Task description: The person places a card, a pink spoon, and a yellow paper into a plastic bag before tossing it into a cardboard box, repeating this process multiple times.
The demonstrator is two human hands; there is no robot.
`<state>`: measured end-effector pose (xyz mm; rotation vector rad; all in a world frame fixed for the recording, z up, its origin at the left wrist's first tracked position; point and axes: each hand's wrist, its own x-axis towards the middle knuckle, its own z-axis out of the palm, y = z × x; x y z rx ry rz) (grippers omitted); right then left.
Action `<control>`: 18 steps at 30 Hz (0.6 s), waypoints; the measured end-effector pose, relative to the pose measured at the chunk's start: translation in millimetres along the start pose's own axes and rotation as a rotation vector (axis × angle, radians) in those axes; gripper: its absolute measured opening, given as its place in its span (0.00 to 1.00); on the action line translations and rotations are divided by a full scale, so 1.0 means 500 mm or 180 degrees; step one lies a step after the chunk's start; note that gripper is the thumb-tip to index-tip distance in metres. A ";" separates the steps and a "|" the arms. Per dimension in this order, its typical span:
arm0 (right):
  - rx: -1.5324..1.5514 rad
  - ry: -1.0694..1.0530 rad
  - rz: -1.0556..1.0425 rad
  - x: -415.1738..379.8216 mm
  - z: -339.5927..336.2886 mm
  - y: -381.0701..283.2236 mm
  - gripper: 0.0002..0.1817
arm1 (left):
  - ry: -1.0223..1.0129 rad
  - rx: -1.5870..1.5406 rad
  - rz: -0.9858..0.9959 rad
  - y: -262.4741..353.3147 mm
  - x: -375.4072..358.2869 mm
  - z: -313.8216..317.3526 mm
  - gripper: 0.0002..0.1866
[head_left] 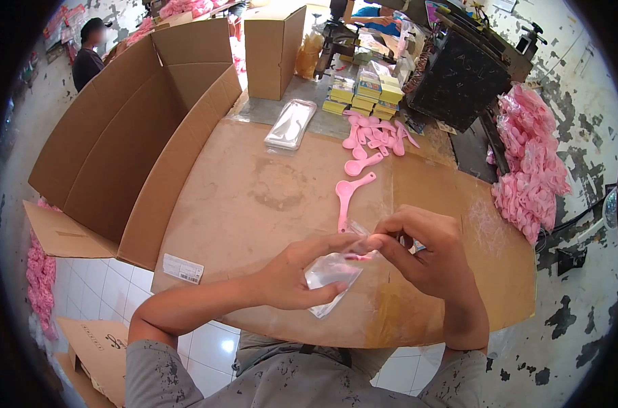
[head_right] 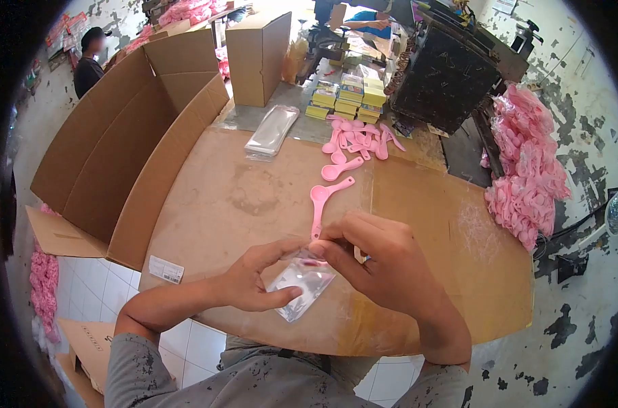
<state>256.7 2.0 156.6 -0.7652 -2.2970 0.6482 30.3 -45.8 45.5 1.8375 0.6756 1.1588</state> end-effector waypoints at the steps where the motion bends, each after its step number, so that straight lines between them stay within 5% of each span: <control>1: 0.0049 -0.0006 0.0050 0.000 0.008 -0.001 0.09 | 0.0132 0.0076 -0.0020 0.002 0.000 0.007 0.32; 6: -0.0044 0.0052 0.0087 -0.005 0.033 0.017 0.07 | 0.0364 -0.0710 -0.0524 -0.012 0.001 0.011 0.25; 9: -0.0392 0.1052 -0.0423 -0.002 0.065 0.044 0.06 | 0.0568 -0.1059 -0.0747 -0.006 0.004 0.015 0.22; 10: -0.0835 0.0928 -0.0733 0.000 0.065 0.039 0.07 | 0.0643 -0.1144 -0.0775 -0.004 0.006 0.015 0.22; 12: -0.1713 0.0673 -0.1351 0.003 0.064 0.028 0.10 | 0.0577 -0.0505 -0.0633 -0.021 -0.004 0.013 0.21; 18: -0.2498 0.0321 -0.1546 -0.011 0.096 0.047 0.12 | 0.0627 0.0724 -0.0143 -0.023 -0.010 0.015 0.21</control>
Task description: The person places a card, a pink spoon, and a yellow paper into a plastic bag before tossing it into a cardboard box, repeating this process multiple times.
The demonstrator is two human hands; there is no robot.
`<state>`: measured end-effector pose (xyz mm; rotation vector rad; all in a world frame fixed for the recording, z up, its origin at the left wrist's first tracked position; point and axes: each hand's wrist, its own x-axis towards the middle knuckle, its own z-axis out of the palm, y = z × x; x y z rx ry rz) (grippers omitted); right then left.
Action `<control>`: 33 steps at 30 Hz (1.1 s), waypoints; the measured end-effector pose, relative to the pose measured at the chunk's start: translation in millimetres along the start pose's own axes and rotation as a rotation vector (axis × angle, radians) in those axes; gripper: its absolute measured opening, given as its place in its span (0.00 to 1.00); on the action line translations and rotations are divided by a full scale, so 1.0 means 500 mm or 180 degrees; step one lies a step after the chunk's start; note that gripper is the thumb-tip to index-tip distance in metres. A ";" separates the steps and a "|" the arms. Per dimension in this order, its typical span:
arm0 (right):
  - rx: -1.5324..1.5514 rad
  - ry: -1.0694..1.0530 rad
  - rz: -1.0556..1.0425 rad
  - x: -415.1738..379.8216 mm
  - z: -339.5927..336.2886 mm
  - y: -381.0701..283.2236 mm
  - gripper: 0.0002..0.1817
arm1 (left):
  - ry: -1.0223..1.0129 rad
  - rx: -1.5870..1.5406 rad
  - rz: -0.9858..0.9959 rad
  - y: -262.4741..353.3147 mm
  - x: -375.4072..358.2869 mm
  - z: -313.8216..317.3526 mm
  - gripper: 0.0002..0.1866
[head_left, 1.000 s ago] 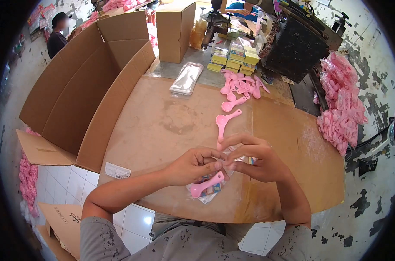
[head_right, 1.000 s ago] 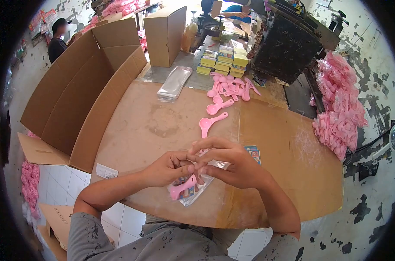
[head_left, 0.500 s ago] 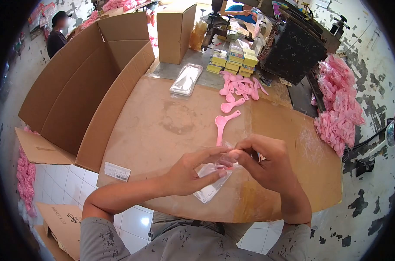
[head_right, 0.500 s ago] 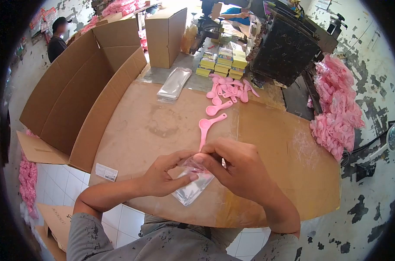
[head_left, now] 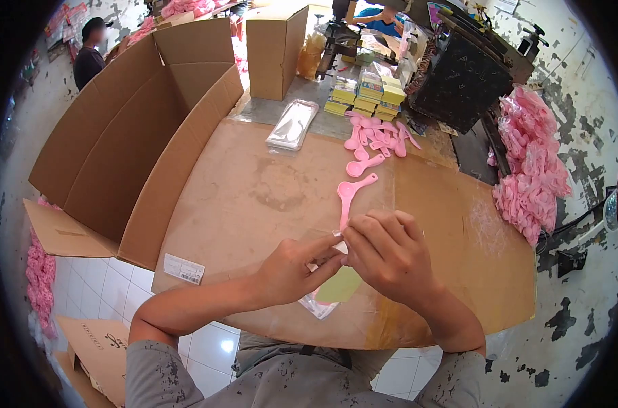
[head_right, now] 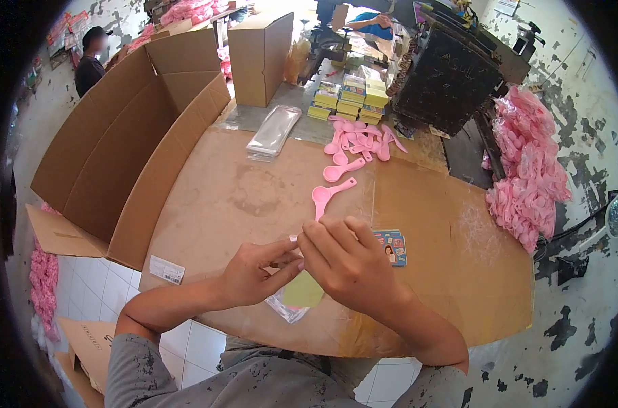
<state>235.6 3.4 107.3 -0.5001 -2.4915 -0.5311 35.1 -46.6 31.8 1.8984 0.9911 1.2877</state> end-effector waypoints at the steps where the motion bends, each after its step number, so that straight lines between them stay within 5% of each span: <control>1: -0.0025 -0.0049 -0.0021 0.000 0.004 -0.001 0.13 | 0.0031 0.0131 0.0106 0.001 0.000 0.001 0.22; 7: 0.0388 -0.0038 0.0736 -0.003 0.005 0.040 0.10 | -0.0237 0.0198 0.0294 -0.005 0.011 -0.005 0.22; 9: 0.0934 0.0024 0.1417 -0.032 -0.019 0.089 0.06 | -0.0465 -0.0420 -0.0570 0.004 0.014 -0.017 0.21; 11: 0.3506 -0.0442 0.2296 -0.079 -0.068 0.122 0.02 | -0.0536 -0.0973 -0.1087 0.003 0.014 -0.020 0.20; 13: 0.4835 -0.0398 0.2363 -0.181 -0.114 0.185 0.04 | -0.0478 -0.1456 -0.1247 -0.008 0.016 -0.016 0.19; 15: 0.6207 0.0757 0.2250 -0.328 -0.141 0.277 0.03 | -0.0459 -0.1501 -0.1276 -0.012 0.018 -0.017 0.20; 20: 0.1880 -0.0111 0.4133 -0.519 -0.149 0.431 0.14 | -0.0417 -0.1756 -0.1278 -0.015 0.019 -0.008 0.21; 24: -0.0150 -0.0516 0.3350 -0.535 -0.154 0.368 0.23 | -0.0418 -0.1645 -0.1291 -0.013 0.022 -0.010 0.19; 27: 0.0501 -0.0510 0.3366 -0.439 -0.186 0.332 0.18 | -0.0396 -0.1763 -0.1463 -0.020 0.023 -0.008 0.18; 30: 0.2348 0.0175 0.4003 -0.451 -0.160 0.376 0.15 | -0.0416 -0.1873 -0.1534 -0.022 0.024 -0.007 0.18; 33: 0.0997 -0.0396 0.2993 -0.320 -0.097 0.274 0.16 | -0.0401 -0.1942 -0.1428 -0.028 0.022 -0.003 0.17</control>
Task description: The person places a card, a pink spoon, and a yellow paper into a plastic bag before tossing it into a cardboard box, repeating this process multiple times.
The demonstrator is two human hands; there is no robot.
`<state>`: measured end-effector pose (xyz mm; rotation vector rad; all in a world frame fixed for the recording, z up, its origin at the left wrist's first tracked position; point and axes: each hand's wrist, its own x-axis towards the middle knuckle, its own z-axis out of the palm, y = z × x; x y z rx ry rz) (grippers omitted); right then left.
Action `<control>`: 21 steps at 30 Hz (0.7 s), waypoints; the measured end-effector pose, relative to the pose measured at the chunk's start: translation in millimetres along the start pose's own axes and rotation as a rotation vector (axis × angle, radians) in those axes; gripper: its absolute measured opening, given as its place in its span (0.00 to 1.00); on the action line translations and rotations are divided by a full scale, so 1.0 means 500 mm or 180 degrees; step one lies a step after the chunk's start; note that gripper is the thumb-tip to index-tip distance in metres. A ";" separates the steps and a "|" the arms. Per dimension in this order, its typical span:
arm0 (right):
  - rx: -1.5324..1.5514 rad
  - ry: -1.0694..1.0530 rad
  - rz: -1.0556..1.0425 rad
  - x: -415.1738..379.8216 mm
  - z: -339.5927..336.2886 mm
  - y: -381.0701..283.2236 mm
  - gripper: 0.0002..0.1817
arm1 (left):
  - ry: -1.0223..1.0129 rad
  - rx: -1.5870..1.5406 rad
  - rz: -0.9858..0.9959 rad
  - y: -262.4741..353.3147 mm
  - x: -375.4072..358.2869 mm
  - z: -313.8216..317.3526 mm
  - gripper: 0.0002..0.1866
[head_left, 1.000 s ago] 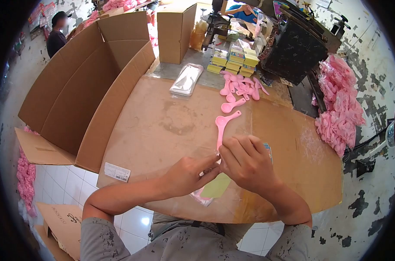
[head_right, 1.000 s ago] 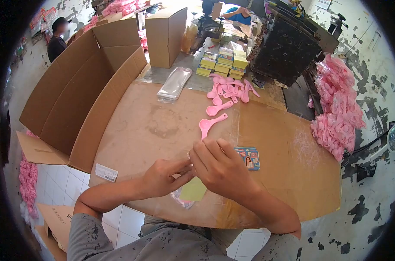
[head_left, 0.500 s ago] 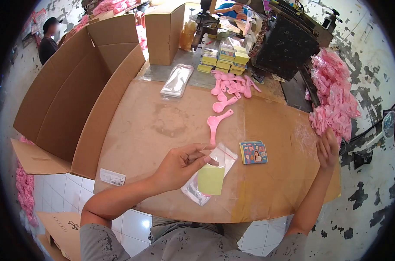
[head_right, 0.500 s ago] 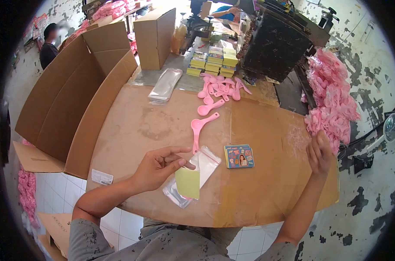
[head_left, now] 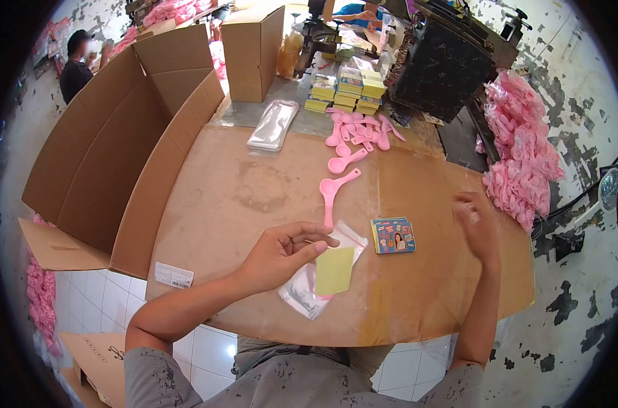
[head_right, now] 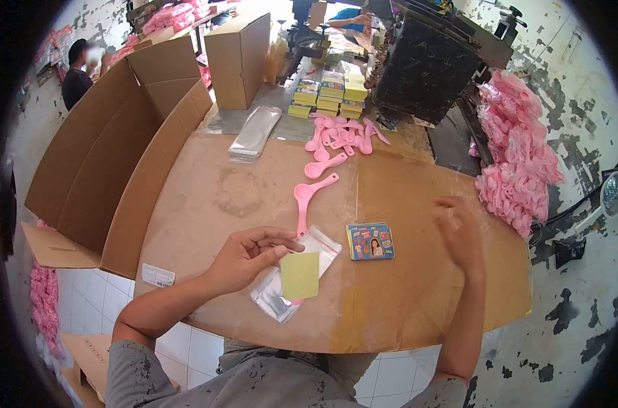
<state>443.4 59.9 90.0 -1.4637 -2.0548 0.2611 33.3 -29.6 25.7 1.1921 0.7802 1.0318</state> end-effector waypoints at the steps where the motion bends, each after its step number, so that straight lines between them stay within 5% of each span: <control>1: 0.0468 -0.0417 -0.0027 -0.002 0.027 -0.047 0.17 | -0.0020 -0.0014 0.0049 -0.004 0.002 0.001 0.17; 6: 0.1890 -0.1713 -0.0471 -0.037 0.159 -0.225 0.22 | -0.0045 -0.0059 -0.0144 -0.007 0.002 -0.001 0.17; 9: 0.2817 -0.1898 0.0029 -0.050 0.239 -0.232 0.19 | 0.0020 -0.0027 -0.0223 -0.006 0.000 -0.002 0.18; 21: 0.3497 -0.1590 0.0774 -0.055 0.253 -0.217 0.08 | 0.0341 0.0232 -0.0168 -0.029 0.004 -0.004 0.14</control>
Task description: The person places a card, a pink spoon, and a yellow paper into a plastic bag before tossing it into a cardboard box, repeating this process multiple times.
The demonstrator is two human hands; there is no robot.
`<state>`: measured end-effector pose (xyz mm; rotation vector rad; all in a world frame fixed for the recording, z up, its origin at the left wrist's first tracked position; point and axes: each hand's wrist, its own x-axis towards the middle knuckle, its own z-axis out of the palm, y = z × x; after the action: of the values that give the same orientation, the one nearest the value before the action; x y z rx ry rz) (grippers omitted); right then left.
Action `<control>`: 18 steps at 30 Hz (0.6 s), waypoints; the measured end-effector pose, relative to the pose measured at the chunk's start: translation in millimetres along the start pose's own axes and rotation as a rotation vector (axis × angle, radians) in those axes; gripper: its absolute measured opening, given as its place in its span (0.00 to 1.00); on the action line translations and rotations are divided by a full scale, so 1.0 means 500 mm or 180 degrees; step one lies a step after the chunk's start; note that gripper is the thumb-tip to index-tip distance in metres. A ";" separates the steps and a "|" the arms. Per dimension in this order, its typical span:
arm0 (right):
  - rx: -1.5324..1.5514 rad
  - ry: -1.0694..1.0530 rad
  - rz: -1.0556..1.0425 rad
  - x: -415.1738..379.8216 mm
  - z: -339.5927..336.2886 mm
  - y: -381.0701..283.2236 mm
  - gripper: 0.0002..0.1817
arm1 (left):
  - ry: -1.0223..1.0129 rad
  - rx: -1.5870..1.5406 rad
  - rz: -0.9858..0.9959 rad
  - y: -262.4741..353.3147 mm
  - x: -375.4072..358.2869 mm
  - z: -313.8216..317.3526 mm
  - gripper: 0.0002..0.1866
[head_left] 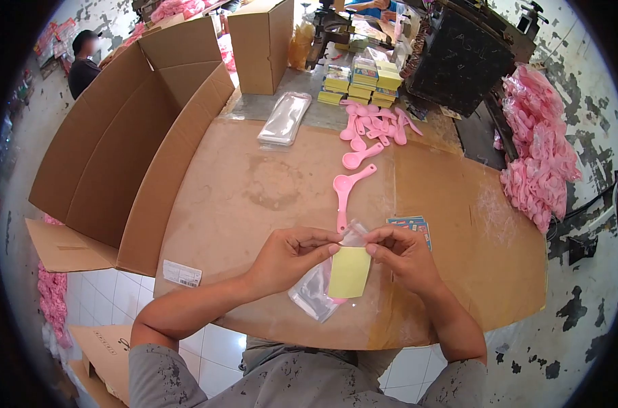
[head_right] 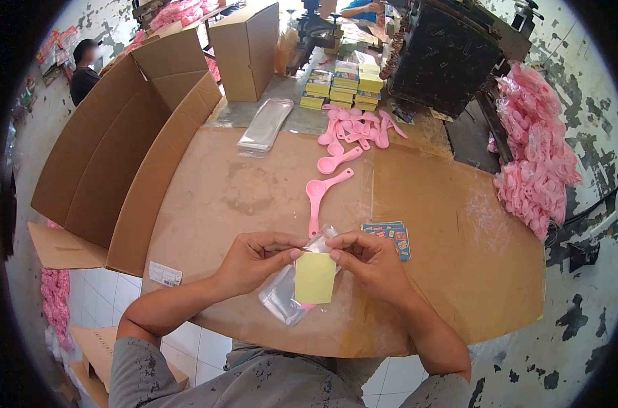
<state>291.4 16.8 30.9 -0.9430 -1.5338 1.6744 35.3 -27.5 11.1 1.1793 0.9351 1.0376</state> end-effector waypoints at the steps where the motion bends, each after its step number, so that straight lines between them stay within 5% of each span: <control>1: -0.0006 -0.0001 -0.0073 -0.001 -0.003 0.002 0.08 | 0.0031 -0.0002 -0.0008 -0.001 0.000 0.000 0.14; 7: -0.0202 -0.0226 -0.0628 -0.001 -0.029 0.027 0.10 | -0.0149 0.0205 0.0548 -0.013 0.003 -0.011 0.12; 18: -0.0739 -0.0473 -0.0763 -0.004 -0.047 -0.003 0.14 | -0.0259 0.0225 0.0113 0.000 0.004 -0.015 0.12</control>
<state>312.8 27.2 31.3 -0.7267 -1.8918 1.4451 28.6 -23.6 9.7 1.2916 0.8958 0.9841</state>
